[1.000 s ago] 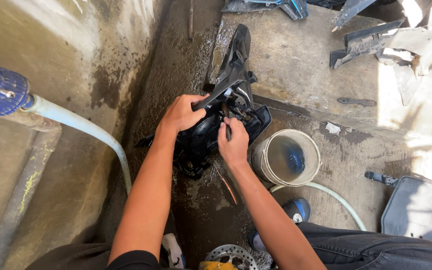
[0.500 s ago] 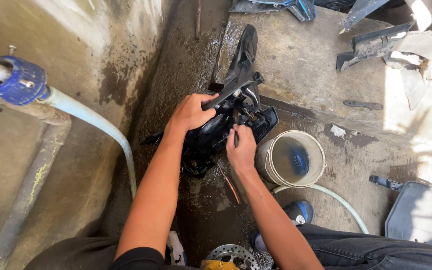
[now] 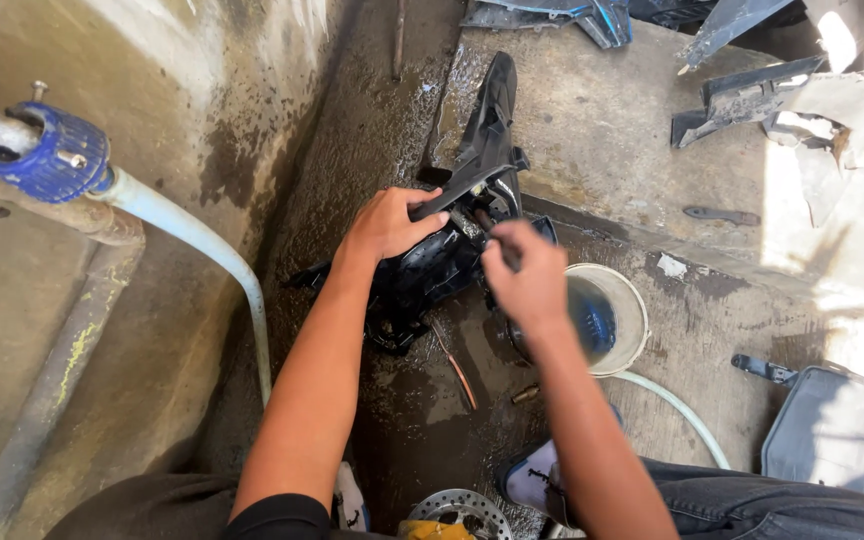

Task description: Cleaning a black plastic motorcycle part using a brush and a bucket of water

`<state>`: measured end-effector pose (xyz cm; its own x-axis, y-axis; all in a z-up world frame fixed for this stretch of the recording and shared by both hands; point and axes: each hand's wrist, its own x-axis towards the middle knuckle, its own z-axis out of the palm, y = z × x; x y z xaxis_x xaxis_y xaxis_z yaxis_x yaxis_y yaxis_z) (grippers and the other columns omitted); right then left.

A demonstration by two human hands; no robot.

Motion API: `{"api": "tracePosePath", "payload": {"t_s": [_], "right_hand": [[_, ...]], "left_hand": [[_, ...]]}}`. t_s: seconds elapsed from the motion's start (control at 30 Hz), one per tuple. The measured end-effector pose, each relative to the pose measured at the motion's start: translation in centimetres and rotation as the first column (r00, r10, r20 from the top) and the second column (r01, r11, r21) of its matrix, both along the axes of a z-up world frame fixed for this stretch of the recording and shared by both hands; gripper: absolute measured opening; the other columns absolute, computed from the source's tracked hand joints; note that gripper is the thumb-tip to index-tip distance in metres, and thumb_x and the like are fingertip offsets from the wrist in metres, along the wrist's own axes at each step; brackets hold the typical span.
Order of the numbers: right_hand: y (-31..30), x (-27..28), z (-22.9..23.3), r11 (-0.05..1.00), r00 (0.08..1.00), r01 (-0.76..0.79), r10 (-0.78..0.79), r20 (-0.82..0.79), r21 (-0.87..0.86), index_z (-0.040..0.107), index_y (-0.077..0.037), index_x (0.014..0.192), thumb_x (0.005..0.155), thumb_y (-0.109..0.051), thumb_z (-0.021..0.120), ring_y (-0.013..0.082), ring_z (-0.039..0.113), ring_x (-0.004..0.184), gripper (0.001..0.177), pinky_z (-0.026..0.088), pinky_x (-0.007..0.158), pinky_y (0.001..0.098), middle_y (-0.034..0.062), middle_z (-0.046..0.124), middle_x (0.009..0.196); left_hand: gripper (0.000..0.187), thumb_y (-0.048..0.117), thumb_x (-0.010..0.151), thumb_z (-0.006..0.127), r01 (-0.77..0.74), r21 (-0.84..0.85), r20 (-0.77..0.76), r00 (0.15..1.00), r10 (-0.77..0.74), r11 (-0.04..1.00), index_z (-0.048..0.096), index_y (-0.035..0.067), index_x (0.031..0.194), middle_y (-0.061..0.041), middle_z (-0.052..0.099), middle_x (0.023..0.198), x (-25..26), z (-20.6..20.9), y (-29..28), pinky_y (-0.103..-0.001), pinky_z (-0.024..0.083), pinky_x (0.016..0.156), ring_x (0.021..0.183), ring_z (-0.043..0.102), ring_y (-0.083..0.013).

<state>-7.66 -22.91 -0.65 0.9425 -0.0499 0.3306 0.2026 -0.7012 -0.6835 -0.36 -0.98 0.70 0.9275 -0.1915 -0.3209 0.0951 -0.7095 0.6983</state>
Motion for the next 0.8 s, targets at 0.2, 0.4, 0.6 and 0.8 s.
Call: {"api": "tracePosePath", "payload": {"t_s": [0.2,0.4,0.6,0.8], "right_hand": [[-5.5,5.9,5.4,0.983,0.920,-0.141,0.085,-0.382,-0.121,0.080,-0.031,0.094,0.074,-0.030,0.079,0.0296,0.073,0.089,0.020,0.054,0.083,0.0415,0.0005,0.077,0.084],[-4.0,9.3,2.6,0.919,0.885,-0.321,0.204,-0.419,-0.229,0.081,-0.028,0.093,0.074,-0.034,0.078,0.0374,0.073,0.093,0.020,0.057,0.082,0.0476,0.0080,0.078,0.085],[-5.4,11.4,6.1,0.841,0.881,-0.347,0.141,-0.451,-0.415,0.079,-0.026,0.074,0.074,-0.040,0.071,0.0368,0.074,0.085,0.017,0.058,0.079,0.0458,0.0054,0.076,0.076],[-5.9,10.6,4.7,0.903,0.861,-0.316,0.144,-0.487,-0.292,0.080,-0.026,0.079,0.072,-0.039,0.075,0.0332,0.074,0.087,0.015,0.057,0.078,0.0450,0.0047,0.076,0.078]], "left_hand": [[0.061,0.061,0.080,0.063,0.020,-0.008,-0.009,1.000,-0.021,1.000,0.065,0.035,0.135,-0.014,0.074,0.123,-0.7,1.4,-0.3,-0.047,0.051,0.105,0.125,0.064,-0.0356],[0.059,0.061,0.080,0.066,-0.003,-0.019,0.000,1.000,0.003,1.000,0.065,0.037,0.135,-0.014,0.074,0.123,-0.6,0.4,-0.7,-0.048,0.051,0.105,0.124,0.065,-0.0356],[0.058,0.064,0.081,0.065,-0.002,0.009,0.003,1.000,0.002,1.000,0.064,0.041,0.135,-0.011,0.074,0.123,-0.2,-0.3,-0.6,-0.047,0.050,0.106,0.124,0.065,-0.0331],[0.061,0.061,0.081,0.066,0.017,-0.007,-0.005,1.000,-0.017,1.000,0.064,0.037,0.136,-0.012,0.074,0.122,-0.6,0.6,-0.7,-0.048,0.050,0.105,0.123,0.066,-0.0337]]}}
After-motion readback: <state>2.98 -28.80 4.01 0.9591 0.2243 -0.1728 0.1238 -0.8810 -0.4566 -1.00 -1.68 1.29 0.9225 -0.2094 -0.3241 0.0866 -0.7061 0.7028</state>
